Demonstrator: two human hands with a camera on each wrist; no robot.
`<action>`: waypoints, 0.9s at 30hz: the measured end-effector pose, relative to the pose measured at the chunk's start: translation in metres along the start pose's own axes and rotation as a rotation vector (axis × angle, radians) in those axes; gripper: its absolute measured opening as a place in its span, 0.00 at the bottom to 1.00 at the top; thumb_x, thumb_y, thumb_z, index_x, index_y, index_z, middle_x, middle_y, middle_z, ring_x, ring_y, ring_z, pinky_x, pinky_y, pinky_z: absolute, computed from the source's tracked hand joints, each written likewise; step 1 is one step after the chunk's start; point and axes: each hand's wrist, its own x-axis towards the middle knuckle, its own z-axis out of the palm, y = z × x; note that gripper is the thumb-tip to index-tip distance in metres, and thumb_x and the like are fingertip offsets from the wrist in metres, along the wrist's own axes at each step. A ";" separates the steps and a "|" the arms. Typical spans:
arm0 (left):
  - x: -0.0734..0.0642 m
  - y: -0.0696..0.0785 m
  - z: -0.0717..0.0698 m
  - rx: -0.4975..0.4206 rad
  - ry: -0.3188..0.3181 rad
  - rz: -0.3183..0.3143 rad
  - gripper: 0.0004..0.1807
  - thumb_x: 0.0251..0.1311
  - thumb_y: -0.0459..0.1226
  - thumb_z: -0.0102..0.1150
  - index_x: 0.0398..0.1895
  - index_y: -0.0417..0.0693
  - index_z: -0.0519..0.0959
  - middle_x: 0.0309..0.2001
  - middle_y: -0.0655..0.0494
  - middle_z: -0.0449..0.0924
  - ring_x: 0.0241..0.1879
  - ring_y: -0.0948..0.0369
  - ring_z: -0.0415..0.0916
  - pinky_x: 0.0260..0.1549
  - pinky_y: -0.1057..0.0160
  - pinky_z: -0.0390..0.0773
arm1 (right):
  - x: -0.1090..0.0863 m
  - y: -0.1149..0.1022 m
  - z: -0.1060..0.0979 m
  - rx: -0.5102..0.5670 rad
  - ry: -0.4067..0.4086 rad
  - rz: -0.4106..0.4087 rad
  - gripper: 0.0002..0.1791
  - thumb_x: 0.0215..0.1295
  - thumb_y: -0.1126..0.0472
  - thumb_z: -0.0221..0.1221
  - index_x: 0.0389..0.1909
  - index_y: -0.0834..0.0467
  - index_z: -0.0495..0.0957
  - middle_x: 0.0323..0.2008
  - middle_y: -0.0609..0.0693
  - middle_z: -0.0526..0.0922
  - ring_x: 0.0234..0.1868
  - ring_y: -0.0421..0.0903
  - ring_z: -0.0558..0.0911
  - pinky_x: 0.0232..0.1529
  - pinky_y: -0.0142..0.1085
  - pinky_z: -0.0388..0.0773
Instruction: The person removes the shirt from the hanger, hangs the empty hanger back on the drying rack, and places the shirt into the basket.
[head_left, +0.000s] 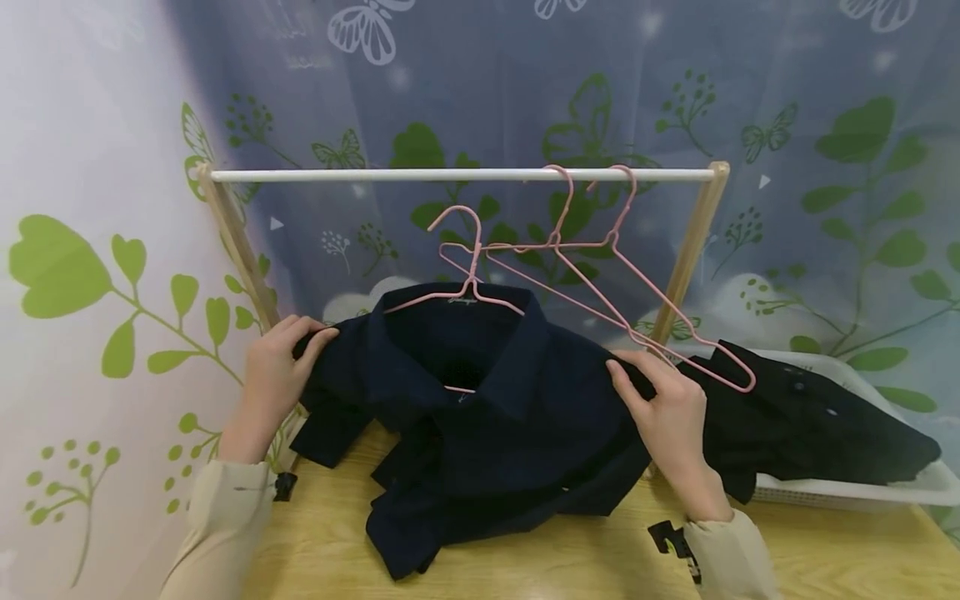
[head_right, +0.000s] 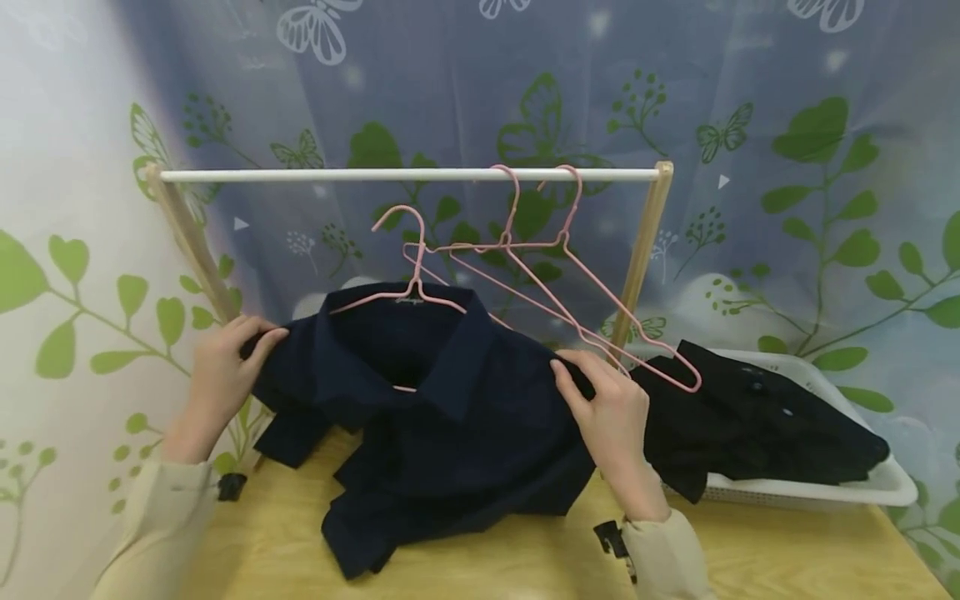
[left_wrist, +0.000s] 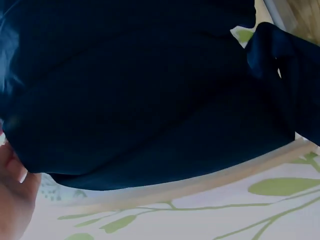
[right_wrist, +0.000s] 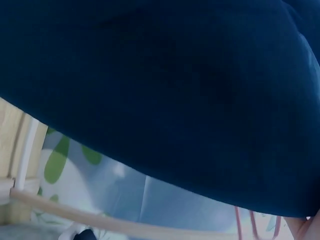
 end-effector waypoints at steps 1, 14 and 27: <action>-0.001 0.003 0.000 0.003 -0.002 0.005 0.04 0.63 0.35 0.68 0.35 0.43 0.84 0.30 0.49 0.80 0.25 0.55 0.76 0.26 0.57 0.72 | -0.002 0.002 -0.002 -0.010 -0.001 0.009 0.08 0.60 0.64 0.69 0.40 0.59 0.87 0.36 0.56 0.89 0.29 0.53 0.86 0.31 0.43 0.76; -0.032 0.025 0.019 -0.132 0.031 0.006 0.06 0.53 0.30 0.74 0.30 0.45 0.84 0.28 0.52 0.83 0.23 0.61 0.76 0.28 0.73 0.68 | -0.030 0.022 -0.020 0.033 -0.036 0.031 0.13 0.50 0.74 0.72 0.38 0.60 0.88 0.34 0.55 0.89 0.31 0.54 0.86 0.43 0.18 0.71; -0.074 0.033 0.034 -0.152 -0.116 -0.061 0.05 0.58 0.31 0.71 0.36 0.45 0.86 0.35 0.53 0.86 0.35 0.55 0.84 0.36 0.53 0.82 | -0.059 0.037 -0.027 -0.053 -0.065 0.063 0.08 0.53 0.69 0.70 0.35 0.60 0.86 0.33 0.54 0.88 0.28 0.54 0.86 0.38 0.21 0.72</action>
